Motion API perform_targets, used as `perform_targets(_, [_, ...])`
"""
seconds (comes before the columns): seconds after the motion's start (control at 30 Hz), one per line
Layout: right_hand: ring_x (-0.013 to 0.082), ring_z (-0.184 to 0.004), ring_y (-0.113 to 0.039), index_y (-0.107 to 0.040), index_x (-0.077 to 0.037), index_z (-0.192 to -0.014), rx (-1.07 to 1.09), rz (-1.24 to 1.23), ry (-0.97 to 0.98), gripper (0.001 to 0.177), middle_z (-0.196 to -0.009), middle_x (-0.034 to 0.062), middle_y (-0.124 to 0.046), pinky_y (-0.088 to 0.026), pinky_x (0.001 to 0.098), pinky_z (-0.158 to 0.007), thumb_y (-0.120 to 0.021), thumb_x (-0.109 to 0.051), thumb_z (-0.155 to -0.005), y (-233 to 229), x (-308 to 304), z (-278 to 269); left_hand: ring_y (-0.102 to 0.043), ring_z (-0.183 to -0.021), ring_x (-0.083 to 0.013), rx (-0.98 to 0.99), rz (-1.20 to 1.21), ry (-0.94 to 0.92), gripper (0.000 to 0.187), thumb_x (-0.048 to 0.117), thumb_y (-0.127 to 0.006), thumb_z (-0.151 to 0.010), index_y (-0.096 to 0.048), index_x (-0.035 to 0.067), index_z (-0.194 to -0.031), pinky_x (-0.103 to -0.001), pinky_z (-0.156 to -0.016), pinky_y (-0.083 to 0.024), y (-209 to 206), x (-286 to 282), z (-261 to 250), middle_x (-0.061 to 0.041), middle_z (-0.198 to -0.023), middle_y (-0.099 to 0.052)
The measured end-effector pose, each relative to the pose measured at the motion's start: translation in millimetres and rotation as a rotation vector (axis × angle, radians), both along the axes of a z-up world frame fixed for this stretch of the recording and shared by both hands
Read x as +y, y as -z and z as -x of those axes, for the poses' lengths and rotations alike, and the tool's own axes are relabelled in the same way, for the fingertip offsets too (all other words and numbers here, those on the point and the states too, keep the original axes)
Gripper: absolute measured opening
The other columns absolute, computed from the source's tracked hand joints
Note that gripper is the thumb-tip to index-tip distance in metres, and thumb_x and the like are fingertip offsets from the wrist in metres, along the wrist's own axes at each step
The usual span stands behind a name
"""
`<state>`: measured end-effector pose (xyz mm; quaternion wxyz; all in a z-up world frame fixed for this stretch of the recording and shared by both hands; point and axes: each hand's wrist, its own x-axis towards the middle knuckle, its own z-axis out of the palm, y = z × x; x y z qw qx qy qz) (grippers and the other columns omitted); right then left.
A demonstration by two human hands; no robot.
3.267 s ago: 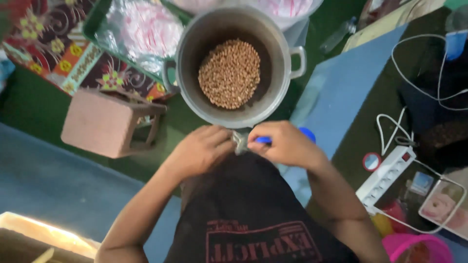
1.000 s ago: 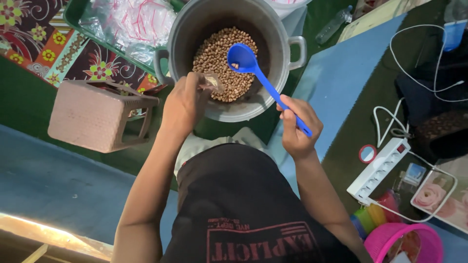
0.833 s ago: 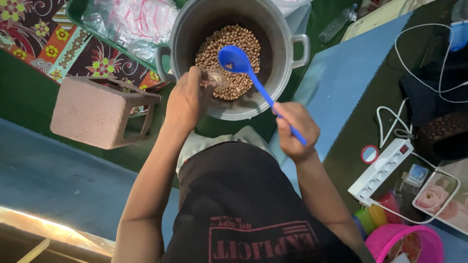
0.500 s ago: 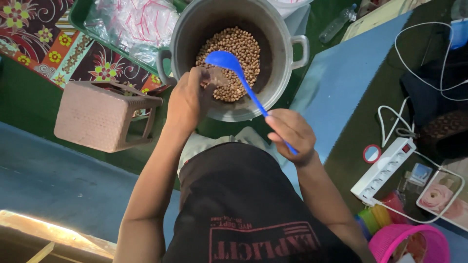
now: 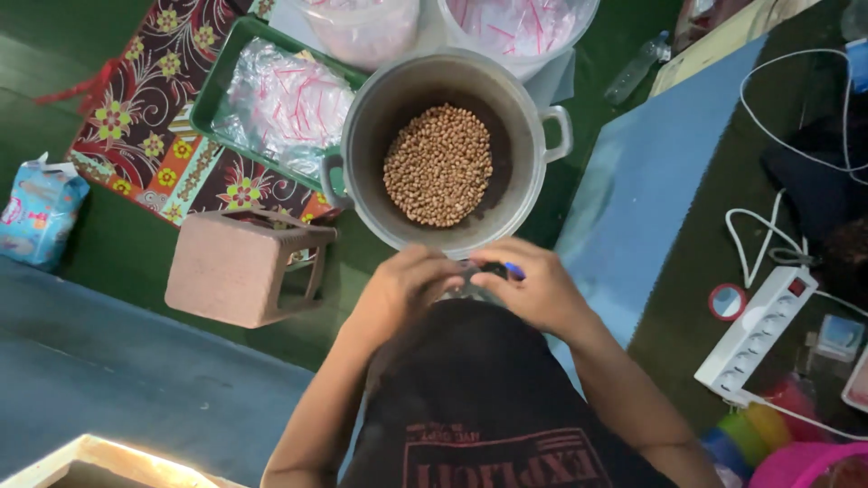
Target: Scooping peanuts from a large pot into small plastic bags using a spoon for packaging.
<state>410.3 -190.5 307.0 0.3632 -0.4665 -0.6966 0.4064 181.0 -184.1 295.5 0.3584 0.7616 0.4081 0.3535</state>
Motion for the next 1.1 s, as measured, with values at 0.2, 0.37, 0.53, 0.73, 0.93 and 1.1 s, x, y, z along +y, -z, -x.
perform_targets(0.2, [0.0279, -0.081, -0.075, -0.079, -0.010, -0.093, -0.034, 0.014, 0.022, 0.006, -0.088, 0.0065, -0.078, -0.059, 0.0368, -0.075, -0.079, -0.015, -0.089, 17, -7, 2, -0.073, -0.073, -0.0277, -0.099, 0.163, -0.079, 0.011, 0.011, -0.079, -0.088, -0.077, 0.013, -0.099, -0.037, -0.068, -0.059, 8, -11, -8, -0.007, -0.078, -0.071])
perform_targets(0.37, [0.0277, -0.080, -0.075, -0.079, -0.010, -0.090, -0.009, -0.023, 0.021, 0.004, -0.086, 0.0062, -0.077, -0.060, 0.0358, -0.074, -0.079, -0.013, -0.088, 19, -11, 3, -0.073, -0.075, -0.0283, -0.053, 0.157, -0.098, 0.022, 0.012, -0.081, -0.088, -0.077, 0.011, -0.109, -0.039, -0.070, -0.061, 12, -13, -11, -0.008, -0.085, -0.075])
perform_targets(0.53, [0.0249, -0.083, -0.076, -0.079, -0.011, -0.094, -0.029, -0.050, -0.031, 0.006, -0.088, 0.0037, -0.076, -0.061, 0.0344, -0.075, -0.079, -0.014, -0.089, 17, -8, 2, -0.071, -0.073, -0.0264, -0.014, 0.161, -0.122, 0.007, 0.018, -0.081, -0.089, -0.081, 0.016, -0.096, -0.036, -0.069, -0.059, 21, -17, -10, -0.006, -0.085, -0.072])
perform_targets(0.73, [0.0205, -0.069, -0.072, -0.072, -0.014, -0.074, -0.016, -0.069, -0.090, 0.016, -0.075, -0.0016, -0.071, -0.060, 0.0291, -0.066, -0.077, -0.004, -0.085, 18, -4, 3, -0.065, -0.060, -0.0230, -0.052, 0.224, -0.141, 0.005, 0.018, -0.082, -0.087, -0.081, 0.015, -0.091, -0.032, -0.060, -0.055, 37, -29, -10, -0.005, -0.067, -0.060])
perform_targets(0.93, [0.0184, -0.078, -0.073, -0.075, -0.014, -0.083, 0.044, 0.163, 0.128, 0.007, -0.081, 0.0028, -0.076, -0.056, 0.0294, -0.074, -0.077, -0.015, -0.090, 1, 17, -5, -0.068, -0.064, -0.0217, -0.136, 0.270, -0.308, 0.037, 0.022, -0.092, -0.078, -0.076, 0.006, -0.108, -0.032, -0.063, -0.059, 24, -30, -12, -0.009, -0.073, -0.067])
perform_targets(1.1, [0.0049, -0.055, -0.028, -0.058, -0.025, -0.109, 0.782, -0.332, 0.607, 0.015, -0.082, -0.0061, -0.050, -0.021, 0.0229, -0.051, -0.059, -0.040, -0.110, -65, 41, -38, -0.058, -0.069, -0.0126, -0.102, 0.290, -0.278, 0.024, 0.006, -0.079, -0.085, -0.073, 0.002, -0.108, -0.025, -0.065, -0.049, 2, -35, 14, -0.003, -0.086, -0.068])
